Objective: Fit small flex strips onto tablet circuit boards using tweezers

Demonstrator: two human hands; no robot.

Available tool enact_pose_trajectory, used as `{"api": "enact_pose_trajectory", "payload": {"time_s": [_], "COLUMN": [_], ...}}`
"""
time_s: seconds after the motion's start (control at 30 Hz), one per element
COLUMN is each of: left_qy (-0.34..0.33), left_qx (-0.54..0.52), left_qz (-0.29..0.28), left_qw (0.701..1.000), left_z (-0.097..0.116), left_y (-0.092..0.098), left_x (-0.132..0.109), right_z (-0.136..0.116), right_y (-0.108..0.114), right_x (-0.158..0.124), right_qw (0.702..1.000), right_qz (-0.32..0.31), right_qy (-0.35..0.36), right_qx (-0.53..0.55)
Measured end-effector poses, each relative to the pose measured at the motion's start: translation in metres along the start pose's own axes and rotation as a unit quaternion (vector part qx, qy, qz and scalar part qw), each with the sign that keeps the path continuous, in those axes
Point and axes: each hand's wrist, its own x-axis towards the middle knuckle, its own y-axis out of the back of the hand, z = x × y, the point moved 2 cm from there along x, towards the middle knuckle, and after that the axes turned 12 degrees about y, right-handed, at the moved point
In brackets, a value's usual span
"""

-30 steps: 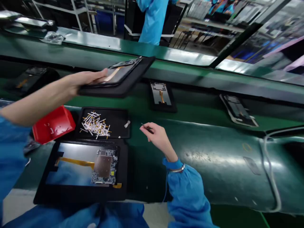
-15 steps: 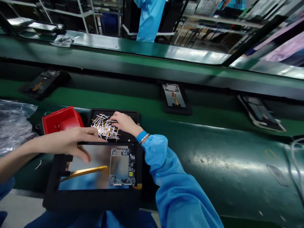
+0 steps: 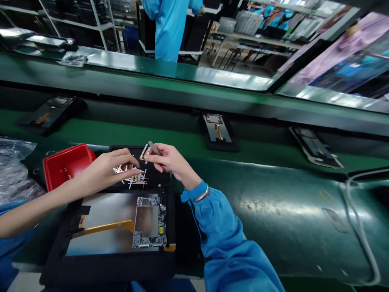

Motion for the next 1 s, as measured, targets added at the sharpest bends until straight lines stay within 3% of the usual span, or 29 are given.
{"api": "enact_pose_trajectory", "payload": {"time_s": [0.07,0.13,0.33,0.53,0.73,1.0], "left_qy": [0.004,0.017,0.125,0.155,0.127,0.001], "left_qx": [-0.054,-0.093,-0.193,-0.189,-0.122,-0.158], "left_qz": [0.005,0.013,-0.031,-0.020,-0.004,-0.010], "left_qw": [0.999,0.995,0.973,0.969,0.984,0.987], "left_z": [0.008,0.014,0.014,-0.001,-0.017,0.028], "left_y": [-0.004,-0.005,-0.005,-0.003,-0.006,0.000], "left_x": [0.008,0.014,0.020,0.019,0.019,0.011], "right_z": [-0.009,-0.011,-0.007,-0.009,-0.008,-0.016], "right_y": [-0.002,-0.006,-0.011,-0.007,-0.007,-0.020], "right_x": [-0.012,-0.018,-0.021,-0.030,-0.038,-0.043], "right_qw": [0.995,0.991,0.991,0.990,0.987,0.968], "right_qz": [0.024,0.037,0.038,0.060,0.090,0.140], "right_qy": [0.001,0.007,0.027,0.085,0.042,0.074], "right_qx": [0.099,0.126,0.126,0.098,0.128,0.192]}}
